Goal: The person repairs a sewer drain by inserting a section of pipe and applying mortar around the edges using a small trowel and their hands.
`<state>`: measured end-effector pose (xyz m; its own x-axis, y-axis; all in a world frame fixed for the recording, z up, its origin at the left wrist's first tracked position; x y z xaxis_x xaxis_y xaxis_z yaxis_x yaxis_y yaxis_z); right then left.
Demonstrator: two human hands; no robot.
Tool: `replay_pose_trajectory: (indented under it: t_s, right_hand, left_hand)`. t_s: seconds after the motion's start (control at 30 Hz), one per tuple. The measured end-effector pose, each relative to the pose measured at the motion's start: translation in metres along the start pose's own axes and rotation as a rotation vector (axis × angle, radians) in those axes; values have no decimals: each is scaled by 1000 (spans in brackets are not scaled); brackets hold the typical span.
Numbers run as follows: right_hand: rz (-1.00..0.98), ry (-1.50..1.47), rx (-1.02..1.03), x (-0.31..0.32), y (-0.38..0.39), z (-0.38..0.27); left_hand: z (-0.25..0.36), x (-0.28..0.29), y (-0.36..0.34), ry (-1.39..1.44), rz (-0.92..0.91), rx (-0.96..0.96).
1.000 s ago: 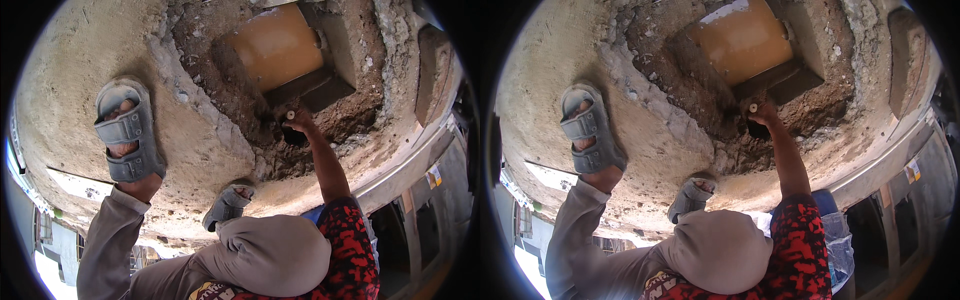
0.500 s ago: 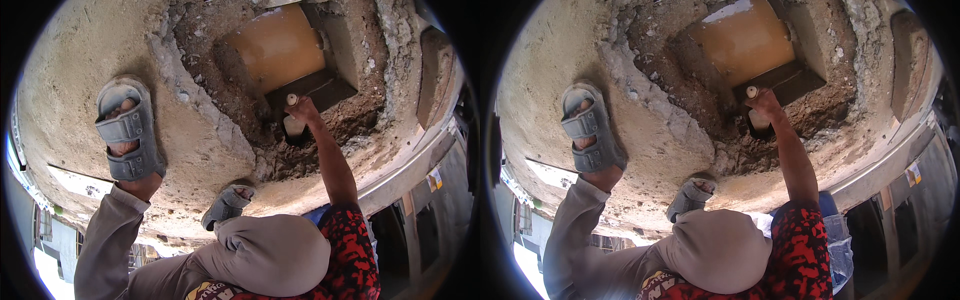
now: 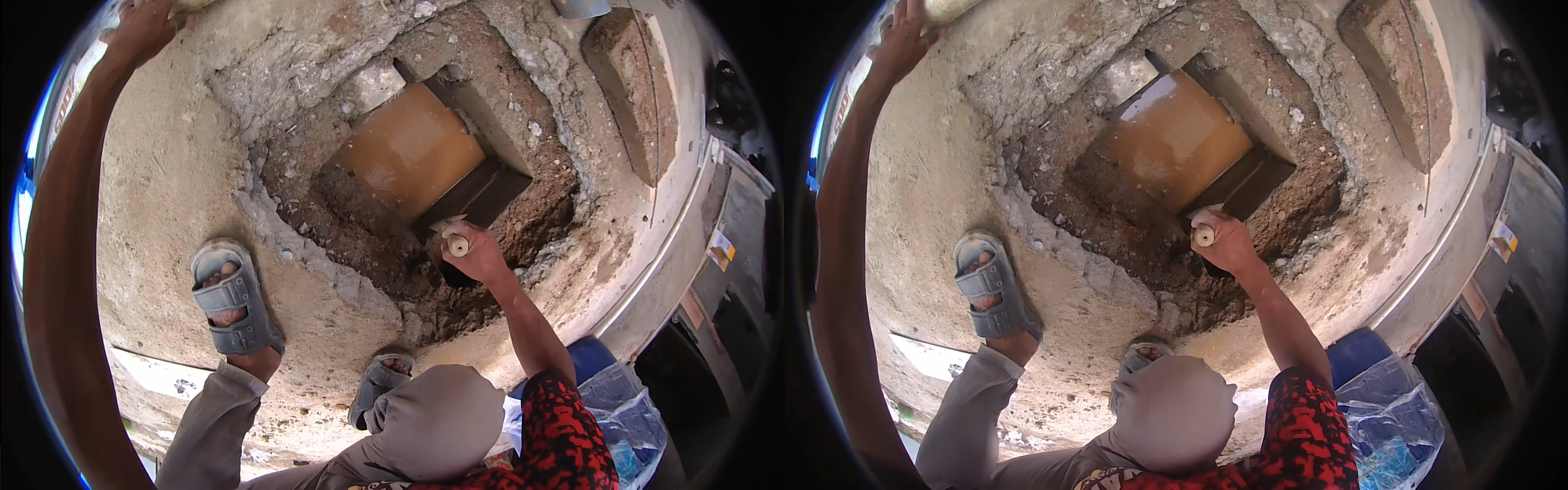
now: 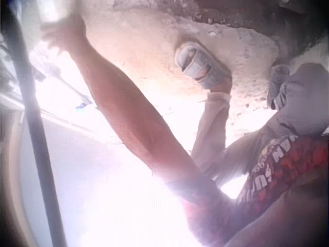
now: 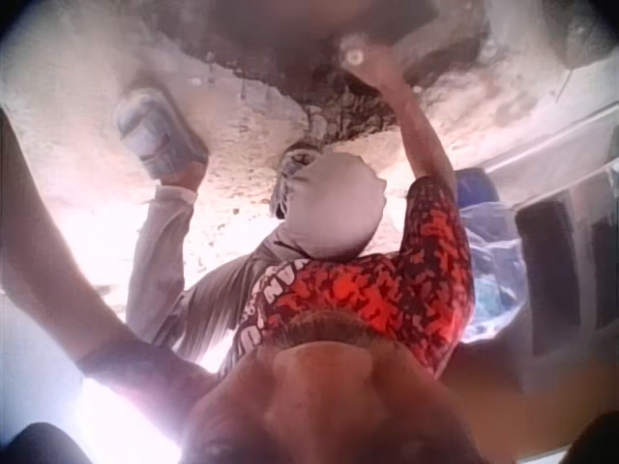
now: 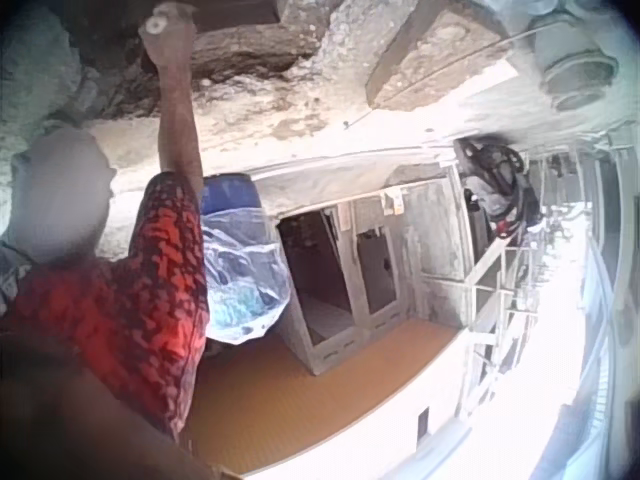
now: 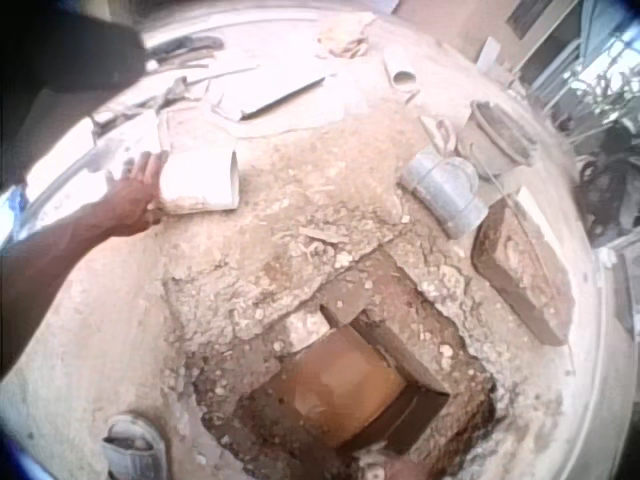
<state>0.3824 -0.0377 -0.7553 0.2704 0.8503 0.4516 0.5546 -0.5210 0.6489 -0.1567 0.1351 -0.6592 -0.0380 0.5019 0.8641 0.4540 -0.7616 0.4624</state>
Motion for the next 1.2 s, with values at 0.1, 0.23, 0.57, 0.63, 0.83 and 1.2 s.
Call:
replay_pose_trajectory:
  t_s: [0.1,0.23,0.57,0.63,0.83,1.2]
  right_hand:
    - [170,153,30,54,30,-39]
    - [152,90,-54,93,58,-39]
    - [-359,91,-191,-36,-3,41]
    - [-422,319,-164,-79,1,117]
    - [-710,279,-330,-116,-44,102]
    - [-680,-59,-352,-88,-64,95]
  left_hand:
    - [-21,-14,-23,-23,309,-144]
    - [-17,-20,-30,-19,302,-139]
    - [-14,-139,160,92,229,-365]
    - [-12,-158,224,126,178,-394]
    - [-15,-216,357,196,34,-397]
    - [-16,-228,379,286,20,-393]
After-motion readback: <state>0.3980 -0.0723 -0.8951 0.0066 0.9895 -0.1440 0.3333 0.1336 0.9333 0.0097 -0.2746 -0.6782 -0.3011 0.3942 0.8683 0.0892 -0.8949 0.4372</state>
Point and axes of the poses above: each hand's wrist, its own y-axis away from the middle knuckle, its own x-axis out of the back of the hand, z = x × y, the point moved 8 cm from there along -y, towards the middle knuckle, and after that the axes turned 13 degrees about -z, right-handed, at the moved point
